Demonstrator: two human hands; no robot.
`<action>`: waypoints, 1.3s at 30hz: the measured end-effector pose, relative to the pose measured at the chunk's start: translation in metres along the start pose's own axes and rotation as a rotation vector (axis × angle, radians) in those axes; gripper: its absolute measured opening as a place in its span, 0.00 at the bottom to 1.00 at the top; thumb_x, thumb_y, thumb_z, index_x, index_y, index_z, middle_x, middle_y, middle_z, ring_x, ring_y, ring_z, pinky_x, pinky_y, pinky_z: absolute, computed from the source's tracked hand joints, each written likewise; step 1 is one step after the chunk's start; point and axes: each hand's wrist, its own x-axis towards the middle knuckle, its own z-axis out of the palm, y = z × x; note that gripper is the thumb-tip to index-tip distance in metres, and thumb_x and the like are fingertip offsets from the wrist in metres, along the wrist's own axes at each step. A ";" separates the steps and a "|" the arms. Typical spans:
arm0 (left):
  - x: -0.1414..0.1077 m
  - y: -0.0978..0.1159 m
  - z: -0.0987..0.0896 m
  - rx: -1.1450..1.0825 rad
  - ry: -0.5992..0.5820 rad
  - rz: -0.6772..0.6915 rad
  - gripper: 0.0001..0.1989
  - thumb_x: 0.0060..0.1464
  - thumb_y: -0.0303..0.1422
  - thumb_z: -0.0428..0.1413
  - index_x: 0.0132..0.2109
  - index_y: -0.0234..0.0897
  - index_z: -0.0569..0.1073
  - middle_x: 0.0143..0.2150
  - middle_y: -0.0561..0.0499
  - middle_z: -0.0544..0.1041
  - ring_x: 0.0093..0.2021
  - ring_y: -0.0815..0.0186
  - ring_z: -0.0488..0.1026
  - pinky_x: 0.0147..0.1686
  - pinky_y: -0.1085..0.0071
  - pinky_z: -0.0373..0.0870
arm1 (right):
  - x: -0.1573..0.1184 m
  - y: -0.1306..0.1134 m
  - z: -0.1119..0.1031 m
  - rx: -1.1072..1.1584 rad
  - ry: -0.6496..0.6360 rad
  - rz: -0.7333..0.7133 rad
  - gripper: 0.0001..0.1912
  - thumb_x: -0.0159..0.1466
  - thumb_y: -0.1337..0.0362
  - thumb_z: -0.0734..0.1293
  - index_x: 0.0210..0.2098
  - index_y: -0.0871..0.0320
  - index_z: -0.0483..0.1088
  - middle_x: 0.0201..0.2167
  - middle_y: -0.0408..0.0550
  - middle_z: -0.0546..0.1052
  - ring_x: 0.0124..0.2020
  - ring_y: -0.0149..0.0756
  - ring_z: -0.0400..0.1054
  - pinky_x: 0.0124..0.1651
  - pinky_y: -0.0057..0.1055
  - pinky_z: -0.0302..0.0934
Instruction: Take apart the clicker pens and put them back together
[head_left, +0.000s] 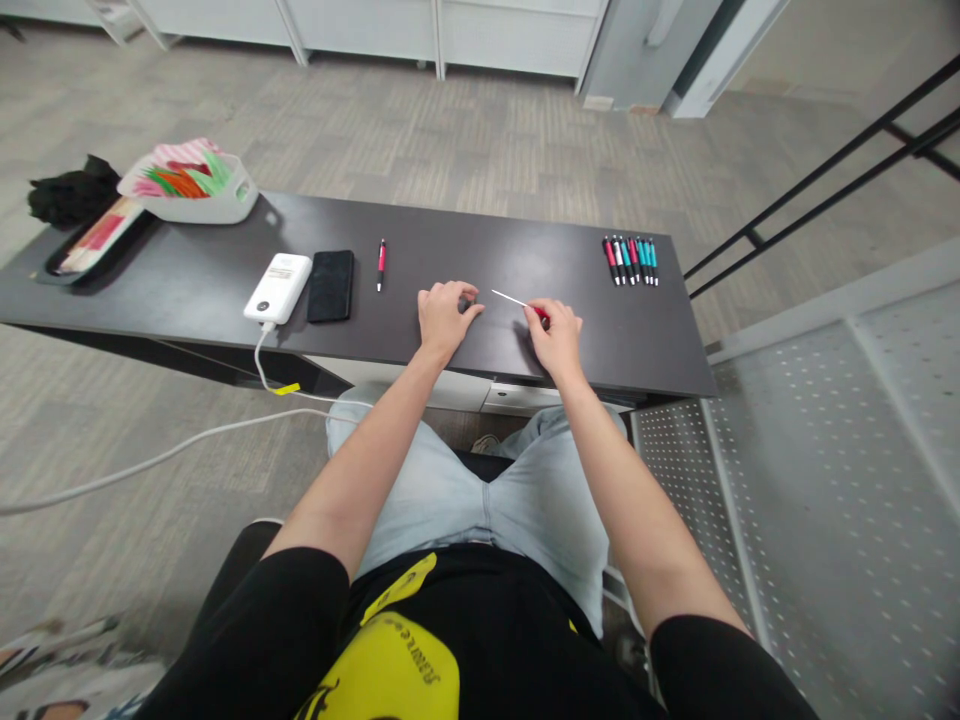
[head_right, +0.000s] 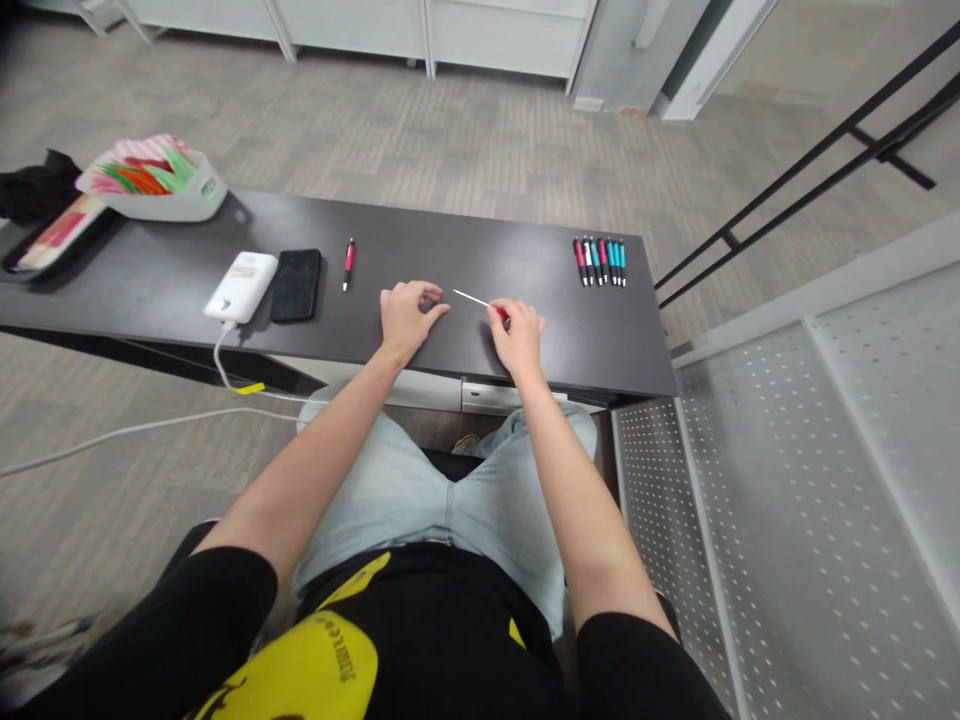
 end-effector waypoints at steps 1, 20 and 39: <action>-0.002 0.000 -0.001 -0.015 0.000 0.005 0.11 0.72 0.32 0.75 0.56 0.49 0.86 0.62 0.45 0.92 0.63 0.42 0.85 0.73 0.43 0.72 | 0.000 0.000 0.000 -0.002 -0.003 -0.005 0.16 0.87 0.52 0.65 0.54 0.42 0.87 0.55 0.58 0.89 0.61 0.63 0.80 0.68 0.60 0.65; -0.025 -0.009 -0.006 -0.115 -0.045 -0.067 0.09 0.79 0.35 0.61 0.51 0.50 0.88 0.54 0.46 0.94 0.49 0.53 0.90 0.60 0.53 0.87 | 0.005 0.010 0.008 0.073 0.084 0.101 0.24 0.85 0.53 0.62 0.72 0.50 0.78 0.67 0.69 0.86 0.67 0.63 0.75 0.69 0.57 0.65; -0.014 0.011 0.010 0.047 -0.172 0.002 0.17 0.77 0.30 0.63 0.66 0.50 0.85 0.47 0.46 0.93 0.54 0.43 0.92 0.58 0.50 0.82 | 0.006 0.008 0.010 0.167 0.010 -0.116 0.30 0.87 0.51 0.59 0.77 0.49 0.83 0.62 0.63 0.89 0.61 0.58 0.82 0.69 0.55 0.75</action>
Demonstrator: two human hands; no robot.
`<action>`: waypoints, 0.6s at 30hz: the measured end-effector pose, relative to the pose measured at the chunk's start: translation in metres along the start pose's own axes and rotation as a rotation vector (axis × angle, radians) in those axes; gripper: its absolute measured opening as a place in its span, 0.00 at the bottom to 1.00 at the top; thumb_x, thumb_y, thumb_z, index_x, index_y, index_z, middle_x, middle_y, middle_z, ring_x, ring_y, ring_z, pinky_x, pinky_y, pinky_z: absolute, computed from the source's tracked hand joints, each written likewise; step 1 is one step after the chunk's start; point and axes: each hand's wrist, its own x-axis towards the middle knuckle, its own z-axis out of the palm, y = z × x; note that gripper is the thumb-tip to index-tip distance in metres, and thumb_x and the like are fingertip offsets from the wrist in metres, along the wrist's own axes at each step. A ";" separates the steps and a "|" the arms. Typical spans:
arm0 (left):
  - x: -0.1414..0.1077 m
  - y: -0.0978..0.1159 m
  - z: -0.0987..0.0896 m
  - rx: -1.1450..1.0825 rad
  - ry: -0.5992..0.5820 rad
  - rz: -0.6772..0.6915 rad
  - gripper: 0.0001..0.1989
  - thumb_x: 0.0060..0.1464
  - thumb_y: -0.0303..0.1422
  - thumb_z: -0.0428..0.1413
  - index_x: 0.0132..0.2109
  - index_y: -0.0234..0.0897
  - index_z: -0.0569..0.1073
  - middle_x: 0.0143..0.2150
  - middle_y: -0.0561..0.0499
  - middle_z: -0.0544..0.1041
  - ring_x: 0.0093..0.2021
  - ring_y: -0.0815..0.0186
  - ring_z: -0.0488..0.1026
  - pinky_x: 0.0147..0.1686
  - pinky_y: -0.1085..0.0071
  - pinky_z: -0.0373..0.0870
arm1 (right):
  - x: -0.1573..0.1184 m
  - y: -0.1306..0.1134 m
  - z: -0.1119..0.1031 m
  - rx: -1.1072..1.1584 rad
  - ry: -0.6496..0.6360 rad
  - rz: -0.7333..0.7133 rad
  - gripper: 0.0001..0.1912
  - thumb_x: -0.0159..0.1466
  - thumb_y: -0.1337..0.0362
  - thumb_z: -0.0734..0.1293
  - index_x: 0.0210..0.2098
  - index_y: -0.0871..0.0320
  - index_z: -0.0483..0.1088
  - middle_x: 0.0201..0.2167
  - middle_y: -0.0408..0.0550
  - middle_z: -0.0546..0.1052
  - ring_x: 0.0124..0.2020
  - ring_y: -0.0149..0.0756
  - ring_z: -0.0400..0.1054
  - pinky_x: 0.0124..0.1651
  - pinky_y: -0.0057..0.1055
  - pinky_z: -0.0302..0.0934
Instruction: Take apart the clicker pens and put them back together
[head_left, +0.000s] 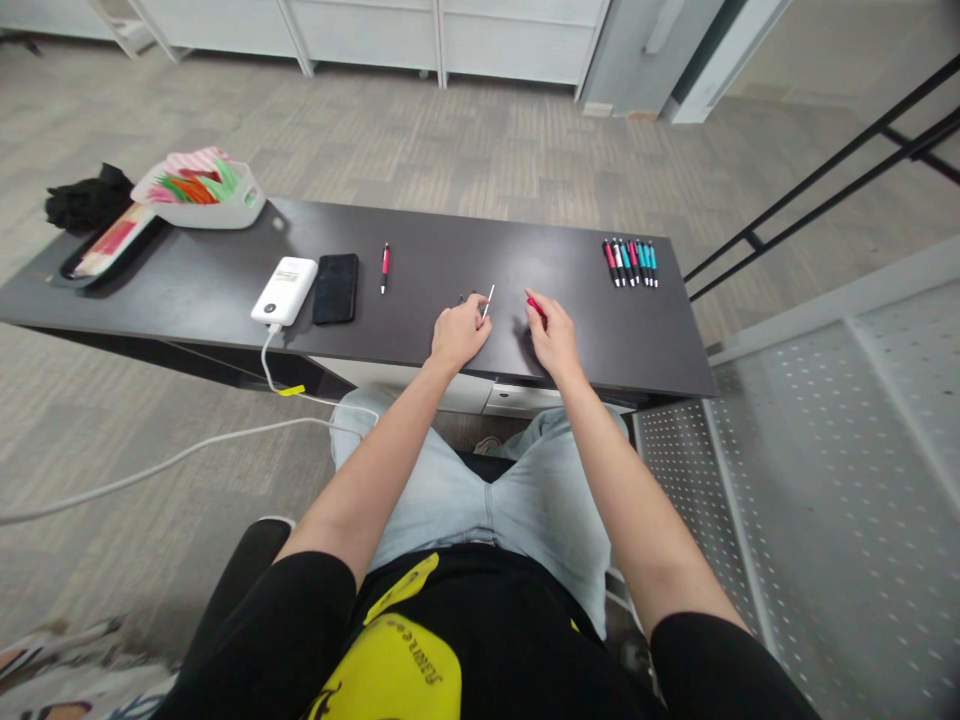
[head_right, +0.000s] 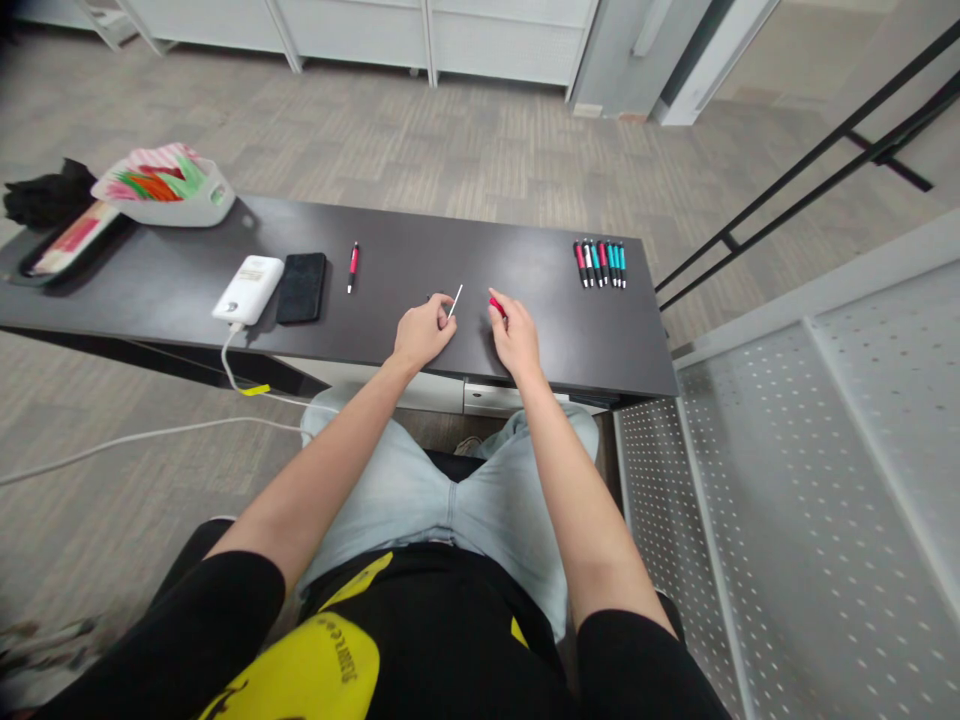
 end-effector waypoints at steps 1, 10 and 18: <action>0.001 0.001 0.000 0.004 -0.001 -0.013 0.18 0.77 0.30 0.62 0.67 0.50 0.85 0.48 0.46 0.93 0.54 0.43 0.92 0.58 0.50 0.81 | 0.001 -0.001 0.000 -0.003 0.008 0.006 0.28 0.86 0.52 0.60 0.76 0.47 0.83 0.65 0.63 0.89 0.64 0.59 0.83 0.70 0.57 0.76; -0.001 0.008 -0.009 0.017 -0.062 -0.078 0.20 0.80 0.34 0.59 0.72 0.45 0.83 0.53 0.44 0.94 0.59 0.45 0.91 0.61 0.55 0.80 | 0.001 -0.016 -0.010 -0.051 -0.087 0.173 0.30 0.84 0.53 0.57 0.78 0.50 0.75 0.67 0.66 0.88 0.68 0.60 0.84 0.78 0.54 0.76; -0.002 0.005 -0.008 -0.046 -0.063 -0.094 0.21 0.80 0.36 0.61 0.73 0.44 0.82 0.53 0.45 0.94 0.59 0.46 0.91 0.61 0.55 0.81 | 0.002 -0.022 -0.013 -0.174 -0.158 0.173 0.34 0.86 0.56 0.52 0.83 0.52 0.72 0.76 0.65 0.84 0.74 0.54 0.81 0.81 0.47 0.72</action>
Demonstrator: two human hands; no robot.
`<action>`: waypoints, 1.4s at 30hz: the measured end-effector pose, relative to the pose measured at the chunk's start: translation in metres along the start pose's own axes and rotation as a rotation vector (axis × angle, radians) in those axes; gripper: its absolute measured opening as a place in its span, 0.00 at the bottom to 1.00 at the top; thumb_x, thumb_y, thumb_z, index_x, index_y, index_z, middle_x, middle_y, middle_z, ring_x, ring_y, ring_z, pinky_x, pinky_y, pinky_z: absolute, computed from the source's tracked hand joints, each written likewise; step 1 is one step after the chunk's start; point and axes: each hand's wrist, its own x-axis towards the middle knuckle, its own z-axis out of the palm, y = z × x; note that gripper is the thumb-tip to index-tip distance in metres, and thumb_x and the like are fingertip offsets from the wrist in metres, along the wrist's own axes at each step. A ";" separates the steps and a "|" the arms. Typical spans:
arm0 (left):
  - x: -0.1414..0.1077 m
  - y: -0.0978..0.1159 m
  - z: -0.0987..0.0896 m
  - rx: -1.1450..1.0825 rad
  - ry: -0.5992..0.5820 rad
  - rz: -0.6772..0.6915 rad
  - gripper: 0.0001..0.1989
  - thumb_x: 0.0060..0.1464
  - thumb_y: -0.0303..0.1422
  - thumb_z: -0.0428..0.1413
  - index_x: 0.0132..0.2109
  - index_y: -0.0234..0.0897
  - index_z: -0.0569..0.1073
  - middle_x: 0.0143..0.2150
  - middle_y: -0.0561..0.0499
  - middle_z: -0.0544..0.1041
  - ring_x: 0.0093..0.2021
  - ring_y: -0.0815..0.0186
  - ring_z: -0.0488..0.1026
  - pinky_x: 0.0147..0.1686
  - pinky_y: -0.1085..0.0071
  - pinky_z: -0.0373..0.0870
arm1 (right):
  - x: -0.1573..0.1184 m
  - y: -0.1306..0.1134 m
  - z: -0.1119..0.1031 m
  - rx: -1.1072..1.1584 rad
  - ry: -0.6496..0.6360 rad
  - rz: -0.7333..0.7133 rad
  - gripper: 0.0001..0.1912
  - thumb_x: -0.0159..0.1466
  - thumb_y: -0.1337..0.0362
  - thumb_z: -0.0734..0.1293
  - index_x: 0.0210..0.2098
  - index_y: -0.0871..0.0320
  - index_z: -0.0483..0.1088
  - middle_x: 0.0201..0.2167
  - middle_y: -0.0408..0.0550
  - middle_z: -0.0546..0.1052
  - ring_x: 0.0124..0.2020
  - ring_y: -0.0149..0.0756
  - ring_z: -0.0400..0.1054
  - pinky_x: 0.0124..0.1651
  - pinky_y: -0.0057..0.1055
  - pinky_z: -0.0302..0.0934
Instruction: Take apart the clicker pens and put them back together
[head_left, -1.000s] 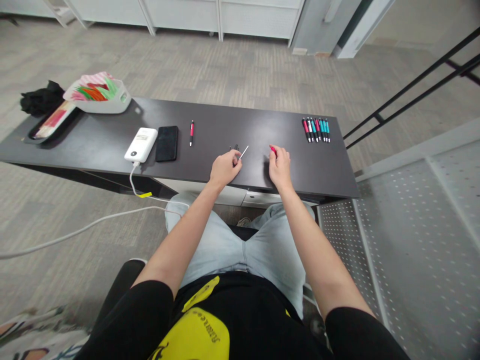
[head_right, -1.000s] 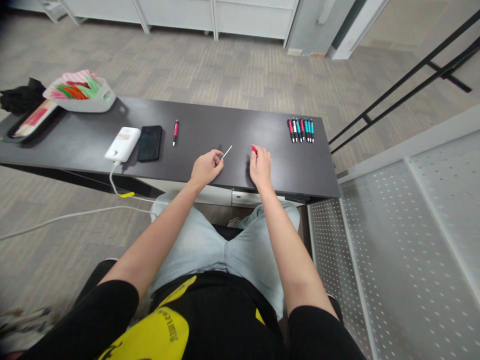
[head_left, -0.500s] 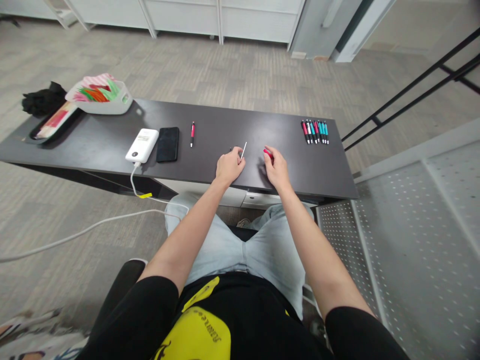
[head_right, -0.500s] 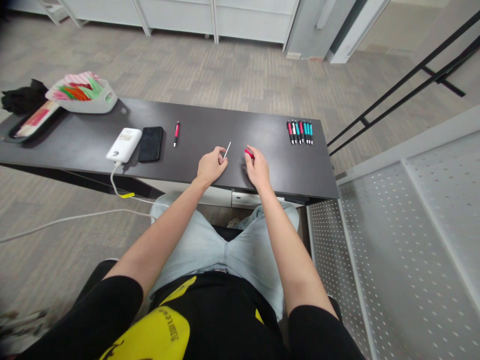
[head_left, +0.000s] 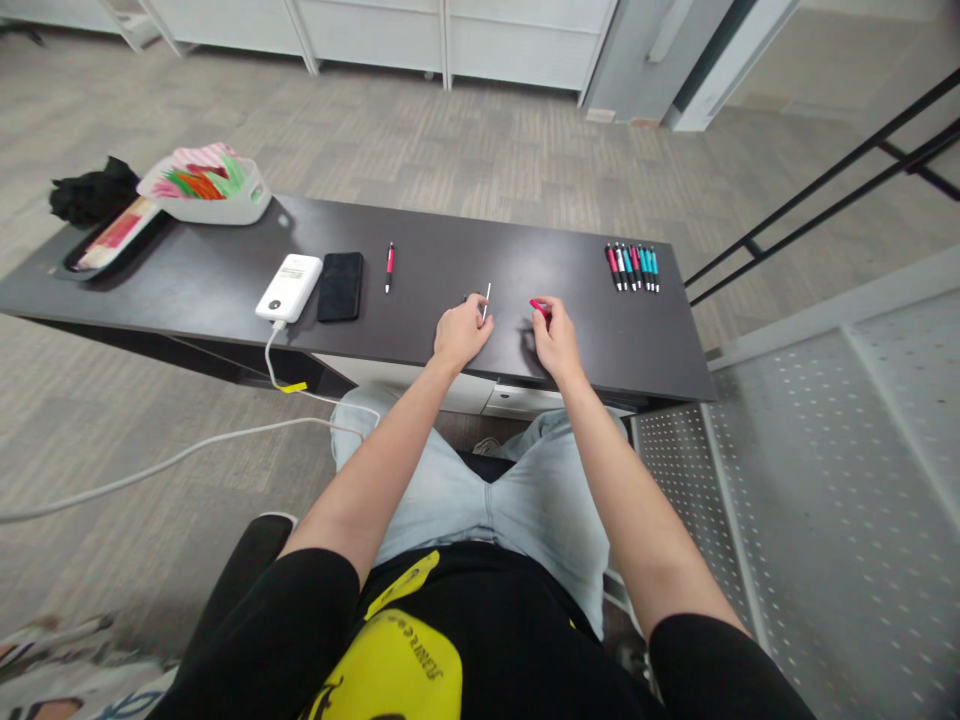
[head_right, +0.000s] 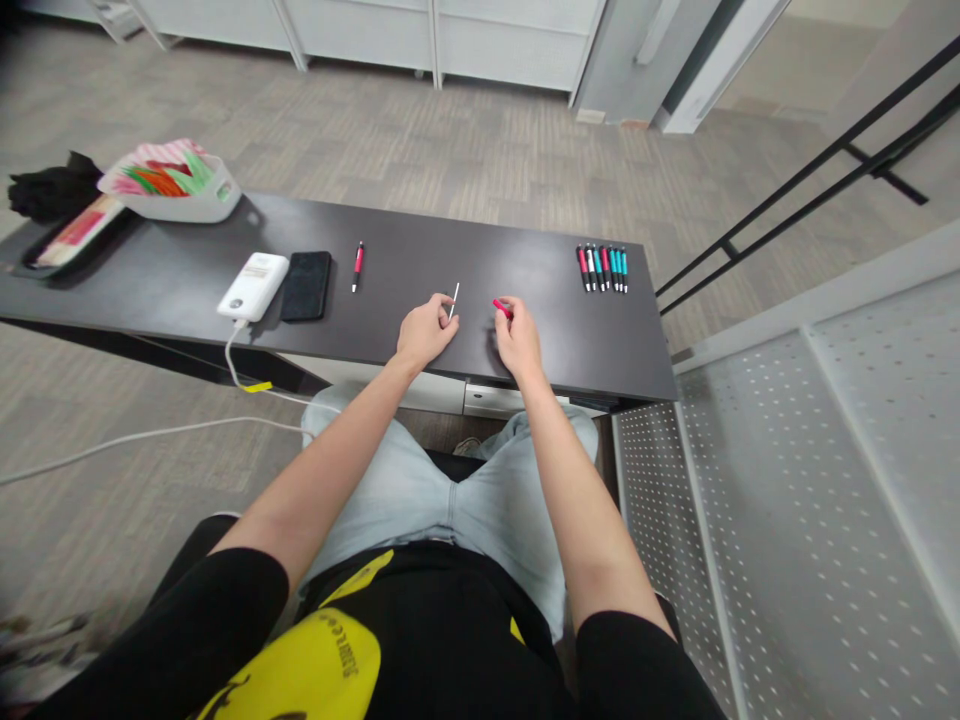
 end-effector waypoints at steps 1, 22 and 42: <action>0.000 0.000 0.001 -0.015 0.009 -0.001 0.20 0.79 0.36 0.61 0.72 0.46 0.83 0.53 0.46 0.94 0.59 0.47 0.91 0.61 0.56 0.81 | 0.000 -0.001 -0.001 -0.025 -0.003 -0.009 0.35 0.86 0.57 0.51 0.83 0.52 0.73 0.77 0.65 0.83 0.75 0.52 0.80 0.82 0.46 0.71; 0.008 -0.058 -0.037 -0.112 0.287 -0.235 0.06 0.81 0.36 0.62 0.55 0.49 0.85 0.47 0.49 0.92 0.56 0.48 0.90 0.58 0.58 0.79 | 0.029 -0.010 -0.025 -0.168 -0.242 -0.032 0.25 0.86 0.53 0.61 0.74 0.44 0.81 0.63 0.54 0.92 0.60 0.52 0.87 0.68 0.43 0.79; 0.008 -0.052 -0.037 -0.054 0.209 -0.232 0.07 0.80 0.33 0.63 0.53 0.46 0.87 0.52 0.45 0.93 0.59 0.45 0.90 0.62 0.58 0.78 | 0.088 -0.088 -0.044 -0.659 -0.384 -0.217 0.18 0.82 0.61 0.73 0.65 0.52 0.92 0.66 0.59 0.92 0.68 0.66 0.87 0.63 0.48 0.81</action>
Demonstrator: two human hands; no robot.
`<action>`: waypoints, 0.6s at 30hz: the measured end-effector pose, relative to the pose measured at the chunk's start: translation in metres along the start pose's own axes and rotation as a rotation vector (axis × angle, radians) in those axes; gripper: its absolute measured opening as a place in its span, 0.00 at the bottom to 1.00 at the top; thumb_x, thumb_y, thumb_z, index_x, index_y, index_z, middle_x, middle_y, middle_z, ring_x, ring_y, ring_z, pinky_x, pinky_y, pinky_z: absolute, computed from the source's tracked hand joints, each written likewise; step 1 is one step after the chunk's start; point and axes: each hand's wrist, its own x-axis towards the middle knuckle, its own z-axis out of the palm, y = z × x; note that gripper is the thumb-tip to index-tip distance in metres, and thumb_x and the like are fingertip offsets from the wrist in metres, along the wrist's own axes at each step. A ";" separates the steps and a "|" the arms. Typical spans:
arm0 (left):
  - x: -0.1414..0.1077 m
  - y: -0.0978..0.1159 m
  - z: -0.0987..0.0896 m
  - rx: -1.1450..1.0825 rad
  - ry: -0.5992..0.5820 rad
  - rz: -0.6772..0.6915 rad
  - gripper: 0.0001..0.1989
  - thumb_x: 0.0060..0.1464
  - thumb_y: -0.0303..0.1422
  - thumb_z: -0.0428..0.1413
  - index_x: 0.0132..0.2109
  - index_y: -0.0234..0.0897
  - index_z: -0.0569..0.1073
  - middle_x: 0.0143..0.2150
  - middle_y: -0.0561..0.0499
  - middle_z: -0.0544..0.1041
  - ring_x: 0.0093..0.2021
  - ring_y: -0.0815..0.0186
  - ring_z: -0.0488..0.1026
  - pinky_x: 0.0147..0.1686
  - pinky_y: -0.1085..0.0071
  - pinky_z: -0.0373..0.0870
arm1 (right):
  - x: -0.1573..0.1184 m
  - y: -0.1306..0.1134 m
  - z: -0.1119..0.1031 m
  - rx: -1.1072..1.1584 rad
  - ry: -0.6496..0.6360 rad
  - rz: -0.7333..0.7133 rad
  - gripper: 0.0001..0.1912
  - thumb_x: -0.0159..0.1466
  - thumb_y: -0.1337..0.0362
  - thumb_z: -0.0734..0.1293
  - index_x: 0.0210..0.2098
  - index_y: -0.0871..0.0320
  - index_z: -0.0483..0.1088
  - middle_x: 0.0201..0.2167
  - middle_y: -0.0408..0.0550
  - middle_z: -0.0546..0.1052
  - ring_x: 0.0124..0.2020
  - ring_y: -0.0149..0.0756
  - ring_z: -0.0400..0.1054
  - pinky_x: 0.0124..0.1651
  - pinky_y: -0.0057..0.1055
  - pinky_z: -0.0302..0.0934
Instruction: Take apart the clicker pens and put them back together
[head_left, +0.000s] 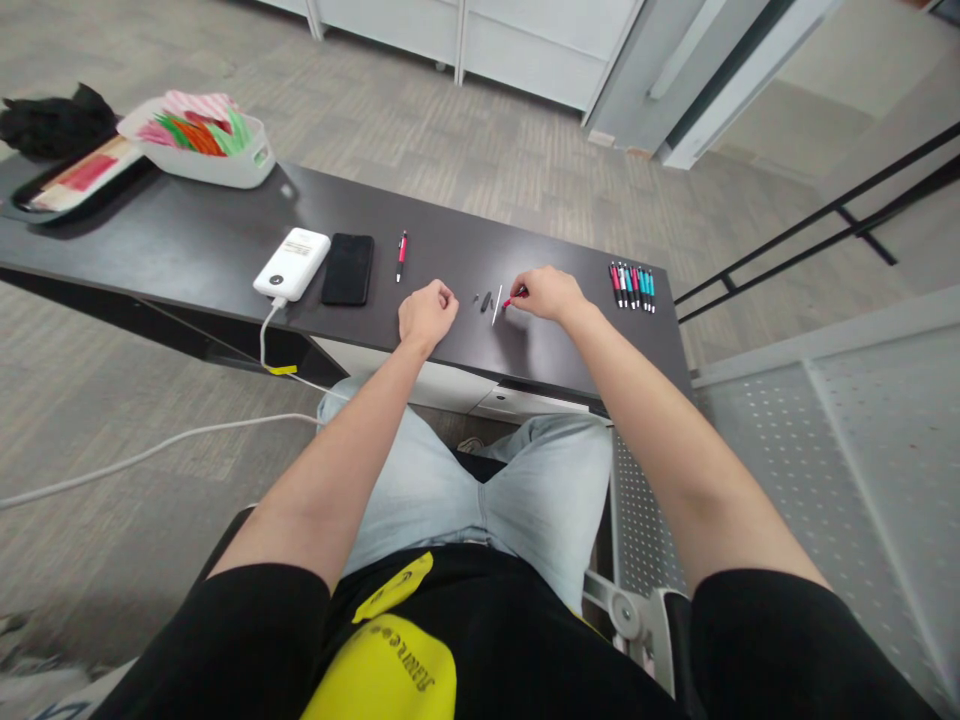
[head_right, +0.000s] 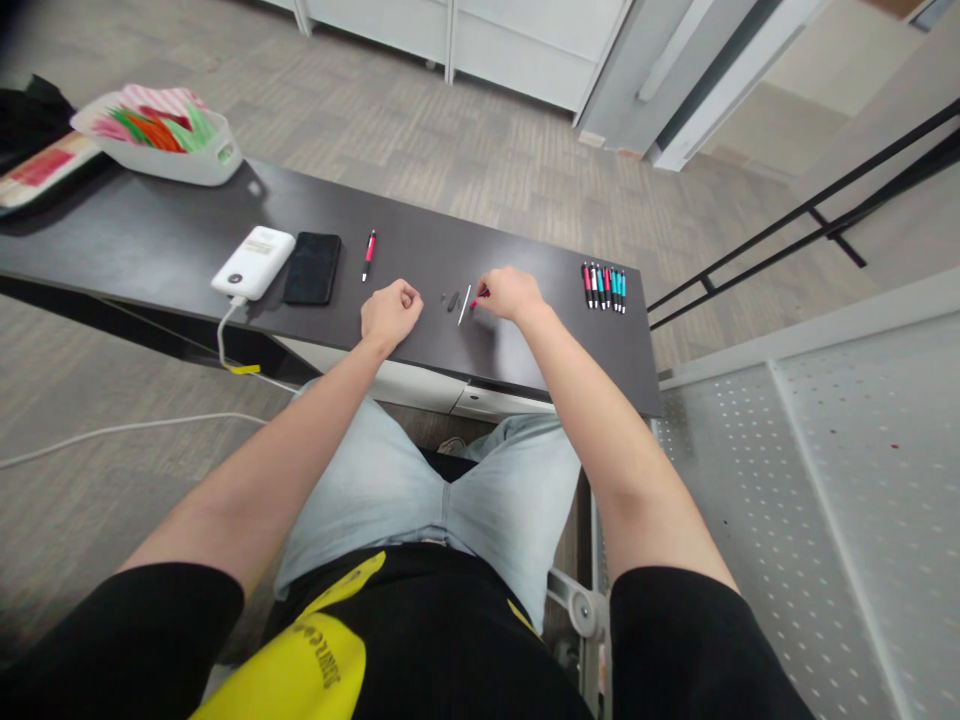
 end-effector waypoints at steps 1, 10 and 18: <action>0.000 0.000 0.001 -0.006 0.000 -0.003 0.07 0.79 0.33 0.63 0.52 0.46 0.87 0.52 0.45 0.93 0.59 0.45 0.90 0.62 0.58 0.78 | 0.001 -0.002 -0.002 -0.006 0.003 -0.003 0.18 0.82 0.61 0.74 0.65 0.51 0.93 0.66 0.59 0.93 0.68 0.66 0.87 0.63 0.48 0.82; 0.000 0.000 0.001 0.009 -0.001 0.004 0.06 0.80 0.34 0.63 0.51 0.46 0.86 0.52 0.45 0.94 0.60 0.44 0.90 0.64 0.58 0.78 | 0.004 0.008 -0.011 -0.010 0.052 -0.025 0.18 0.80 0.64 0.75 0.64 0.52 0.94 0.63 0.58 0.93 0.66 0.66 0.88 0.63 0.48 0.82; 0.000 0.001 0.001 0.032 0.002 0.008 0.06 0.79 0.34 0.62 0.51 0.47 0.85 0.52 0.46 0.94 0.60 0.44 0.90 0.64 0.57 0.78 | 0.000 0.044 -0.001 0.002 0.042 -0.176 0.15 0.80 0.62 0.76 0.62 0.51 0.93 0.68 0.57 0.90 0.70 0.63 0.81 0.72 0.50 0.71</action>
